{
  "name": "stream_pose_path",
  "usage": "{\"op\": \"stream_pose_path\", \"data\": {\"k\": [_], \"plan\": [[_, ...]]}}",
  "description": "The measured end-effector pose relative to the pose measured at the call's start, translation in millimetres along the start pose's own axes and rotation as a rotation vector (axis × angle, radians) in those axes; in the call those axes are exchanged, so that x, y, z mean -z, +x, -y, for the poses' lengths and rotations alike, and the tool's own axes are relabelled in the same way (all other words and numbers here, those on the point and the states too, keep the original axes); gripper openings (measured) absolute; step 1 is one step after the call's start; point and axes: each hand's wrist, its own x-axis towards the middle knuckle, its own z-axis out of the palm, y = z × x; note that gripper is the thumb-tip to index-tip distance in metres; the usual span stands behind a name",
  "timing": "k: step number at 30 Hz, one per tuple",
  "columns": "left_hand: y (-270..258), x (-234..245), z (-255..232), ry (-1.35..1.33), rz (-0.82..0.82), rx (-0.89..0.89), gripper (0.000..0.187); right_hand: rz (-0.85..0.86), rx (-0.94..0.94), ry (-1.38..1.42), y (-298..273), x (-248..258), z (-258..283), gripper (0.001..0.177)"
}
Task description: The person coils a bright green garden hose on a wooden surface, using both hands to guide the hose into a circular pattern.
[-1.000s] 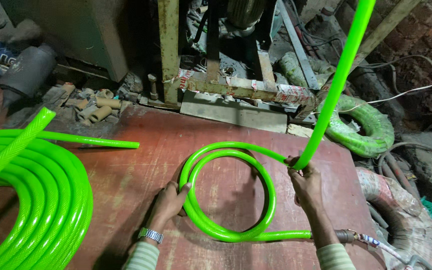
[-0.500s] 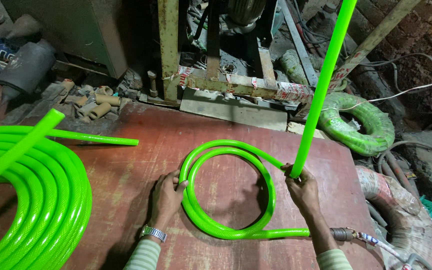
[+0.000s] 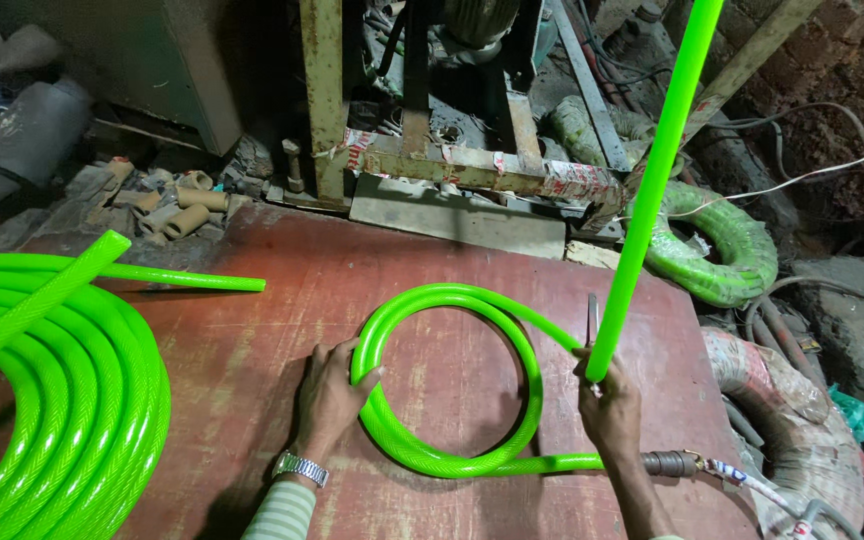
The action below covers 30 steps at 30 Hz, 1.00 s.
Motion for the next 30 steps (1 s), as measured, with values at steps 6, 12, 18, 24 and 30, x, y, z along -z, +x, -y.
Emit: {"op": "stream_pose_path", "data": {"k": [6,12,18,24,30], "plan": [[-1.5,-6.3,-0.5,0.131,0.018,-0.035,0.079,0.054,-0.086,-0.112,-19.3,-1.9,-0.2,0.026],[1.6,7.7,-19.8,0.094,0.033,0.028,0.073,0.015,-0.125,-0.118,-51.4,-17.0,-11.5,0.028],[1.2,-4.5,-5.9,0.144,0.041,-0.044,0.072,0.039,-0.168,-0.066,-61.4,-23.8,13.2,0.021],[1.7,2.9,-16.0,0.126,0.088,0.091,0.071,0.002,-0.112,-0.049,-74.5,-25.1,13.3,0.017],[-0.2,-5.1,-4.8,0.122,0.037,0.002,0.073,0.007,-0.111,-0.091,-86.2,-27.8,-16.2,0.03]]}}
